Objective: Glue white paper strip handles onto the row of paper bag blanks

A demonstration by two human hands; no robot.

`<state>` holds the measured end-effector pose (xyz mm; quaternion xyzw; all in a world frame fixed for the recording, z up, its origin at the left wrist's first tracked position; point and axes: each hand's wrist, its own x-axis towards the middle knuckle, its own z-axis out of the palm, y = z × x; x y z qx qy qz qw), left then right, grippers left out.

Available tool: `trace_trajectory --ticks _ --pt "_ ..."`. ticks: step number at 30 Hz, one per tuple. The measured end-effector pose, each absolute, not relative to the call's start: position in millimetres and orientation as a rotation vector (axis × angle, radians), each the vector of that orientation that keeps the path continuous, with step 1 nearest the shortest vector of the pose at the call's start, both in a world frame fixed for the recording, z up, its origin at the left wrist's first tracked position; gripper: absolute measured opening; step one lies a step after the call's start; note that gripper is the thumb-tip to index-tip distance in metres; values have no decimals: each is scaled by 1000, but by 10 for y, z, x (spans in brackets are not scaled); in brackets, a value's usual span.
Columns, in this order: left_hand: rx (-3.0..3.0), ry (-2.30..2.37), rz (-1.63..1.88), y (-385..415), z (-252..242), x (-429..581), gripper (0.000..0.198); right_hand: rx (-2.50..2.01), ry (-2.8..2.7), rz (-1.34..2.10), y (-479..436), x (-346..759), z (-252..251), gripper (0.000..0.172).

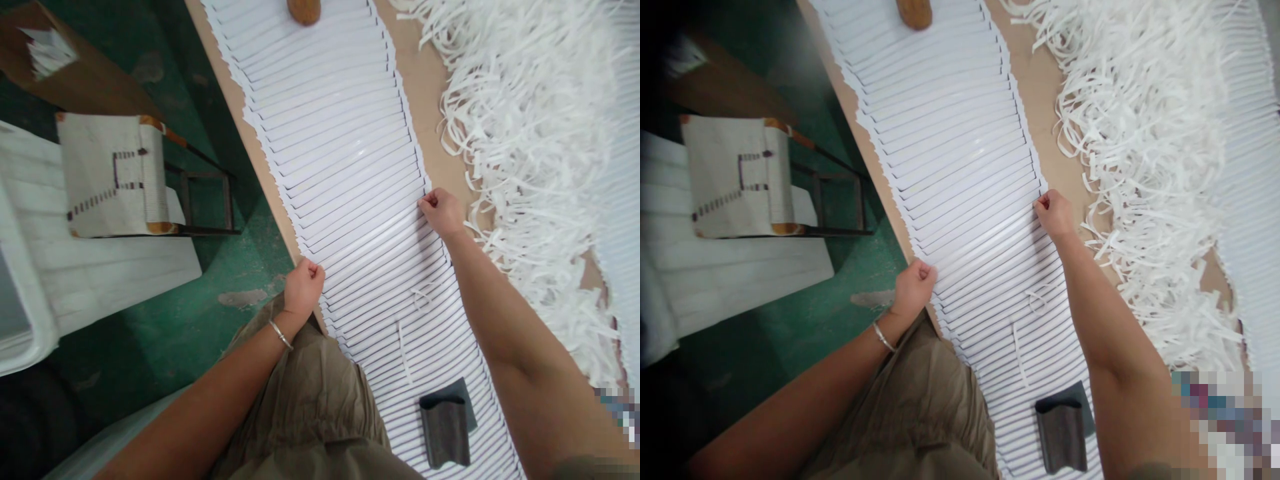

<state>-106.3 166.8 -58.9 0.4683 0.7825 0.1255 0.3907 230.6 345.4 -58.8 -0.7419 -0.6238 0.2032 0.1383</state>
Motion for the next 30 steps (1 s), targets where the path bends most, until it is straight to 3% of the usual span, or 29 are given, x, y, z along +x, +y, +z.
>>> trace_trajectory --ticks 7,14,18,21,26,30 --pt "1072 1881 338 1676 -465 -1171 20 -2062 -1644 448 3149 2386 -384 20" --pt "870 1730 538 1548 -422 -1340 19 -1810 -2135 935 1967 2326 15 29" --pt "838 1740 560 1496 -454 -1469 21 -1790 -2362 780 1529 2389 -106 30" --pt "844 1769 595 1458 -398 -1565 22 -1835 -2463 640 1386 2427 -198 21" --pt "944 1689 592 1452 -166 -1487 21 -1880 -2296 607 1397 2283 -56 17" --pt "1003 1485 552 1493 61 -1088 39 -1762 -1918 979 1445 2010 196 19"
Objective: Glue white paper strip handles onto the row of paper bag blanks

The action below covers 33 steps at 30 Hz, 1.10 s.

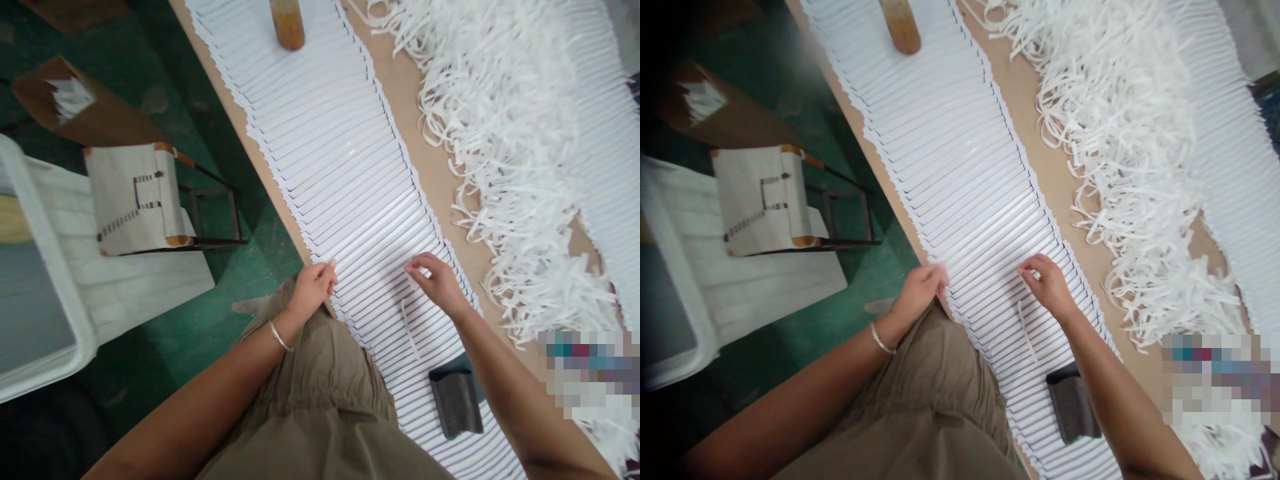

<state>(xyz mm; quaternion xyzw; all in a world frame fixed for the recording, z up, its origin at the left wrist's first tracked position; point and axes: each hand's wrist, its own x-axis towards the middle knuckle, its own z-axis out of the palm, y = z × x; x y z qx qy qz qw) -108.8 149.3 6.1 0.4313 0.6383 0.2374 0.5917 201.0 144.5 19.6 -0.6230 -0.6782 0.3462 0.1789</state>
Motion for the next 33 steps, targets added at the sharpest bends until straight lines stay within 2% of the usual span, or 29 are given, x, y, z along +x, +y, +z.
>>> trace_trajectory --ticks 1,4,6,12,17,20,22,24,26,30,33 --pt "1001 1423 545 1506 115 -965 41 -1751 -1807 1080 1449 1935 246 21" --pt "966 1241 525 1552 234 -632 26 -1771 -1458 1362 1452 1718 331 26" --pt "937 1139 505 1585 261 -482 28 -1743 -1221 1501 1456 1587 339 31" --pt "708 998 389 1638 198 -428 21 -1693 -878 1469 1478 1311 294 34" --pt "537 1016 407 1690 189 -647 26 -1560 -918 1602 1444 1362 401 32" --pt "552 1032 441 1738 229 -769 29 -1566 -1036 1748 1445 1436 483 48" --pt "577 1000 448 1754 268 -807 30 -1692 -1120 1623 1474 1417 519 54" --pt "617 950 443 1750 310 -812 28 -1767 -1234 1400 1518 1326 542 43" --pt "686 911 424 1731 348 -805 25 -1714 -1370 1358 1557 1196 553 36" --pt "823 939 429 1668 380 -847 22 -1532 -1477 1818 1580 1024 506 46" --pt "850 998 432 1613 350 -961 27 -1544 -1432 1941 1586 1064 434 50"
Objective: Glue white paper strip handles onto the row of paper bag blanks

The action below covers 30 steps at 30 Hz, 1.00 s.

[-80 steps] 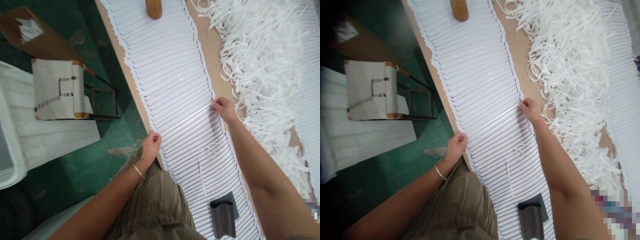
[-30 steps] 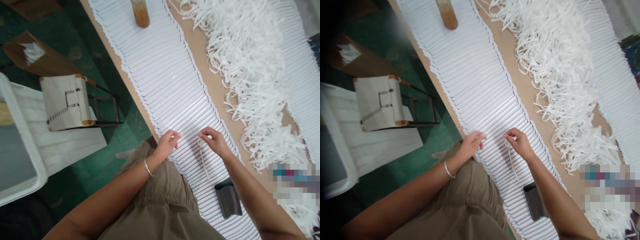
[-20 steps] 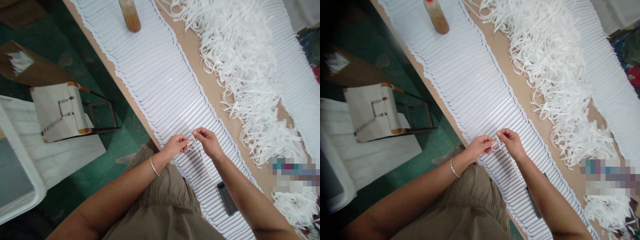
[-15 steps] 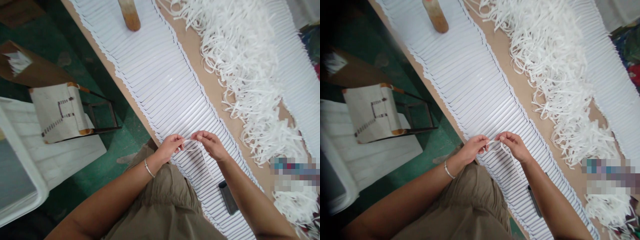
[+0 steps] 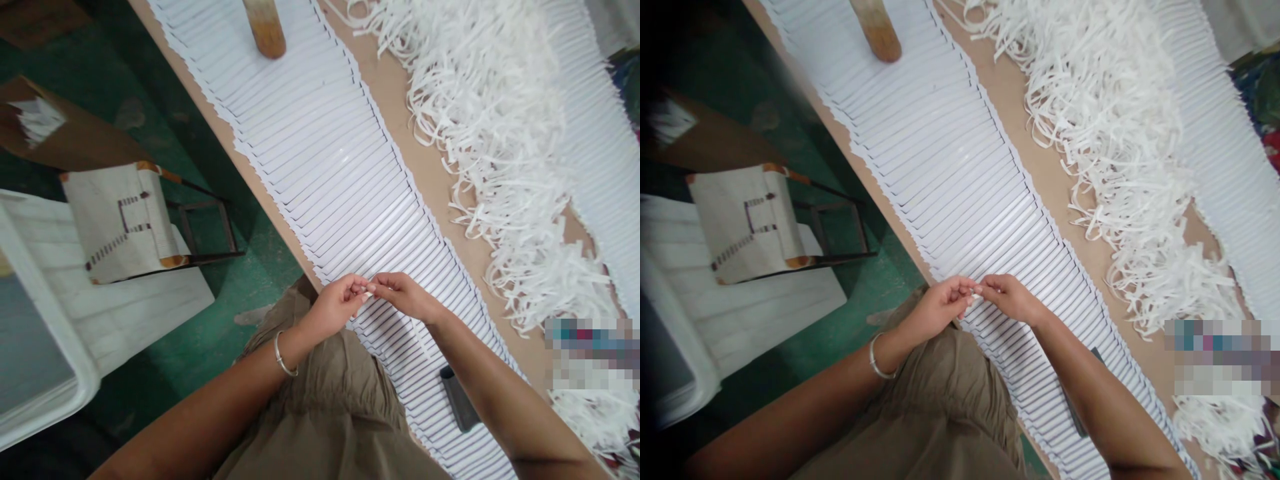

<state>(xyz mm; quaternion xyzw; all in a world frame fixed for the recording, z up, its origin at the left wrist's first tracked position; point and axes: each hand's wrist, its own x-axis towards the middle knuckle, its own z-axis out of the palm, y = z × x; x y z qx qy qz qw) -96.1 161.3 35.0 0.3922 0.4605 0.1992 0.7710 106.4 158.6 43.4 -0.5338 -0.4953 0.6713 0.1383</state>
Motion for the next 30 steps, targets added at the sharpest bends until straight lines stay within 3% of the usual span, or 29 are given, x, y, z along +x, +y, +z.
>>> trace_trajectory --ticks 15,24,30 --pt "961 1368 375 1792 -103 -1606 22 -1858 -1397 1809 2275 1972 232 44" --pt "935 1558 548 2029 -242 -1261 17 -1977 -1487 1305 2866 2099 -38 38" --pt "868 1517 544 2050 -195 -1183 18 -2009 -1595 1204 2978 2165 -53 34"
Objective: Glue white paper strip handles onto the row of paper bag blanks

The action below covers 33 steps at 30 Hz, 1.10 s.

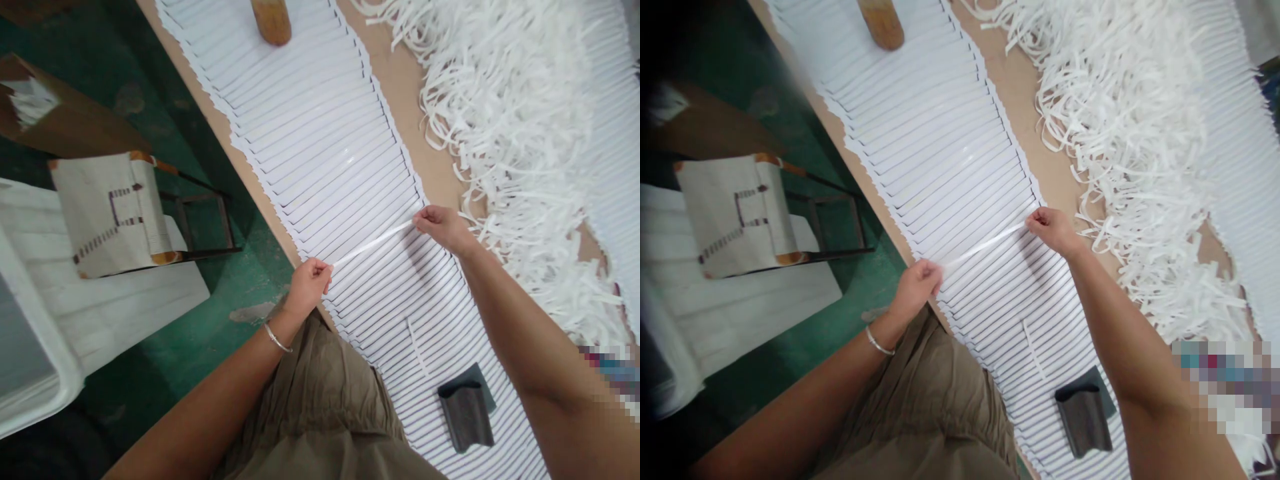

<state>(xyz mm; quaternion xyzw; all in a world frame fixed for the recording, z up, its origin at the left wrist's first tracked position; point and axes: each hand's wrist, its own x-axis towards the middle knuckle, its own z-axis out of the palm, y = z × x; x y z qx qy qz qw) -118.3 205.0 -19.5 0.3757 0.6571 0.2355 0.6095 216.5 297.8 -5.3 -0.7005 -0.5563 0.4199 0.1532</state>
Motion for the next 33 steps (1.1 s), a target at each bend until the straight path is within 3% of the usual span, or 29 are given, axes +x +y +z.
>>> trace_trajectory --ticks 9,12,15,17,21,28,31,33 --pt "807 1110 244 1412 -130 -929 28 -2286 -2017 1339 2370 2679 23 12" --pt "802 1071 143 1231 -193 -953 34 -2404 -2089 1357 2314 2788 5 19" --pt "844 1074 75 1186 -228 -1019 32 -2666 -1955 1001 2433 2889 -33 35" --pt "894 1097 47 1199 -224 -1049 25 -2773 -1778 611 2574 2965 -99 33" --pt "1083 1161 -55 1243 -174 -1018 23 -2669 -1522 214 2865 3114 -318 43" --pt "1473 1145 -32 1447 -45 -922 46 -2486 -1537 137 2728 3146 -324 25" --pt "1528 1120 107 1629 39 -826 42 -2393 -1706 161 2345 2976 -73 24" --pt "1586 1070 285 1764 128 -649 31 -2326 -1861 425 2084 2767 156 23"
